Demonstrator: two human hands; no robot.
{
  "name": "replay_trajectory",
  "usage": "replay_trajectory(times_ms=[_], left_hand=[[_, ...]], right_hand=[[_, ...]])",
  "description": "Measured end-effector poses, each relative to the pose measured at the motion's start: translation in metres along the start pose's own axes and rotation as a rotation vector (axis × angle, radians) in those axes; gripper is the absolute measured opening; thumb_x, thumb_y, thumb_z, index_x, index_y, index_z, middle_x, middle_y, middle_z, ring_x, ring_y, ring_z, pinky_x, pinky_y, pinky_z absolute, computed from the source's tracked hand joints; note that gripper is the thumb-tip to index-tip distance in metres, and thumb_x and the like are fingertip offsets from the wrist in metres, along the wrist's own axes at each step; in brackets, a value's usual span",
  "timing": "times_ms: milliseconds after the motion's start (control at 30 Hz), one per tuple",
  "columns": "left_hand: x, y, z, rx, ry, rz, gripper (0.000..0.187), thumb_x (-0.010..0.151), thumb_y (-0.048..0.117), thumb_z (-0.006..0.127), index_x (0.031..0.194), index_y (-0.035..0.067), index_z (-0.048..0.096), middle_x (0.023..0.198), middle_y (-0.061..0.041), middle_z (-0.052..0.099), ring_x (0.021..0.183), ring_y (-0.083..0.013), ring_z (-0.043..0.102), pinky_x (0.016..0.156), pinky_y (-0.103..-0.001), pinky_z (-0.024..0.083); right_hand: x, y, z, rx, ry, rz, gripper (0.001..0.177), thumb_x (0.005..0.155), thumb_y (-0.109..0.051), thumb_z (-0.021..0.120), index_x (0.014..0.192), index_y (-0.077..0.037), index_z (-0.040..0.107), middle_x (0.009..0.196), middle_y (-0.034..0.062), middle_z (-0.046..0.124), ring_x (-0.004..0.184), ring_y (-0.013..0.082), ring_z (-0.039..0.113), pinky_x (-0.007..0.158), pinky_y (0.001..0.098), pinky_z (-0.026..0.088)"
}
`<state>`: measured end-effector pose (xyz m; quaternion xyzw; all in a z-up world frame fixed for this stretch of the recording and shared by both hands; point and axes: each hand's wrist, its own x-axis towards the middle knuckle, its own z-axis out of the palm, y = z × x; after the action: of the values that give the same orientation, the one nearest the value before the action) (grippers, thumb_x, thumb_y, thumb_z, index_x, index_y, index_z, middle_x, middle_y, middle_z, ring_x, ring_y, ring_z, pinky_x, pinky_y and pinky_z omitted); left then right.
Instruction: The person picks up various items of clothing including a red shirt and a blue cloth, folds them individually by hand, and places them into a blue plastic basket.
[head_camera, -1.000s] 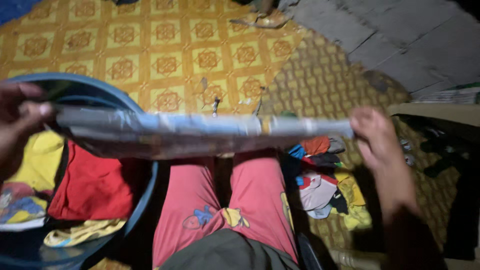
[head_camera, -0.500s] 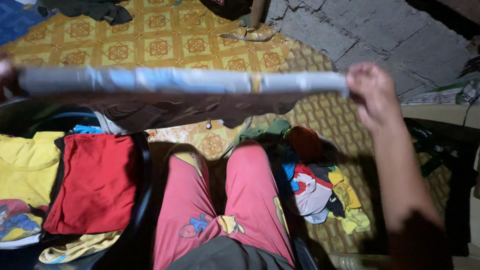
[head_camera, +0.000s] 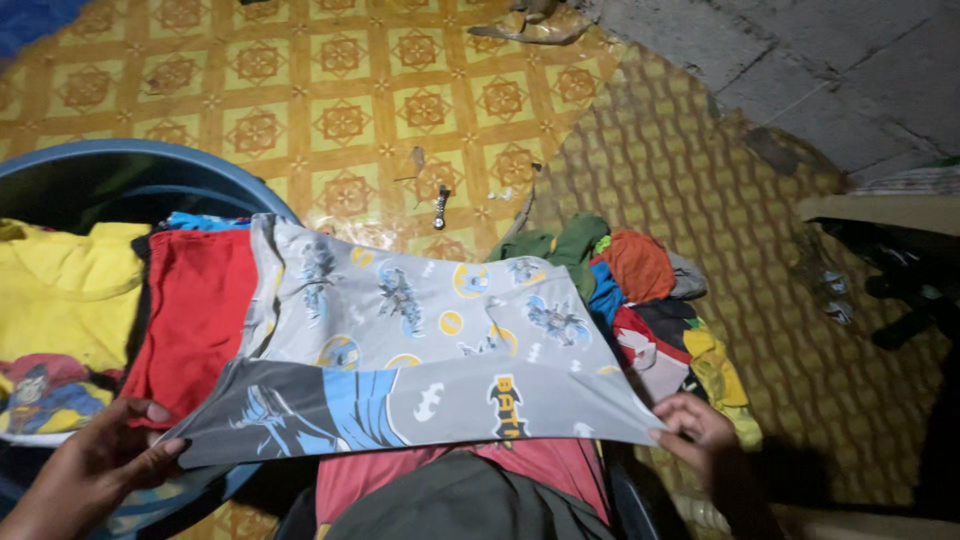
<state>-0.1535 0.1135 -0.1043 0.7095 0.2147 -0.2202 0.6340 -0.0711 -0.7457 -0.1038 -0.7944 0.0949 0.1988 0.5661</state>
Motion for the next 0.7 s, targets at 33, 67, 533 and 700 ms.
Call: replay_trajectory(times_ms=[33, 67, 533, 700], left_hand=[[-0.006, 0.007, 0.003, 0.000, 0.013, 0.028, 0.043, 0.093, 0.005, 0.081, 0.124, 0.003, 0.051, 0.091, -0.019, 0.066, 0.083, -0.0253, 0.065, 0.068, -0.041, 0.056], [-0.012, 0.018, 0.008, 0.001, 0.024, 0.057, 0.043, 0.093, 0.004, 0.082, 0.123, 0.002, 0.052, 0.090, -0.019, 0.065, 0.084, -0.0252, 0.063, 0.069, -0.041, 0.055], [-0.016, 0.182, 0.180, 1.030, 0.502, 0.792, 0.056, 0.064, 0.019, 0.079, 0.115, 0.006, 0.059, 0.107, -0.021, 0.064, 0.100, -0.0417, 0.064, 0.084, -0.045, 0.052], [0.060, 0.201, 0.301, 0.471, 0.047, 0.562, 0.022, 0.082, 0.017, 0.078, 0.098, 0.005, 0.068, 0.091, -0.014, 0.072, 0.085, -0.0303, 0.073, 0.075, -0.039, 0.057]], right_hand=[[-0.004, 0.005, -0.005, -0.003, 0.008, -0.013, 0.032, 0.076, 0.005, 0.078, 0.105, 0.000, 0.065, 0.069, 0.0006, 0.060, 0.068, 0.0080, 0.056, 0.069, 0.0244, 0.045], [-0.004, 0.009, -0.006, -0.005, 0.017, -0.026, 0.034, 0.075, 0.006, 0.079, 0.105, 0.000, 0.065, 0.068, 0.0015, 0.058, 0.066, 0.0085, 0.054, 0.067, 0.0250, 0.044], [0.054, -0.122, 0.076, -0.482, 0.119, -0.169, 0.034, 0.082, -0.008, 0.075, 0.115, -0.006, 0.064, 0.113, 0.0084, 0.069, 0.106, 0.0210, 0.072, 0.089, 0.0335, 0.056], [0.142, -0.124, 0.108, -0.183, 0.165, -0.307, 0.033, 0.086, -0.005, 0.073, 0.118, -0.001, 0.063, 0.115, 0.0095, 0.066, 0.104, 0.0177, 0.069, 0.088, 0.0317, 0.058]])
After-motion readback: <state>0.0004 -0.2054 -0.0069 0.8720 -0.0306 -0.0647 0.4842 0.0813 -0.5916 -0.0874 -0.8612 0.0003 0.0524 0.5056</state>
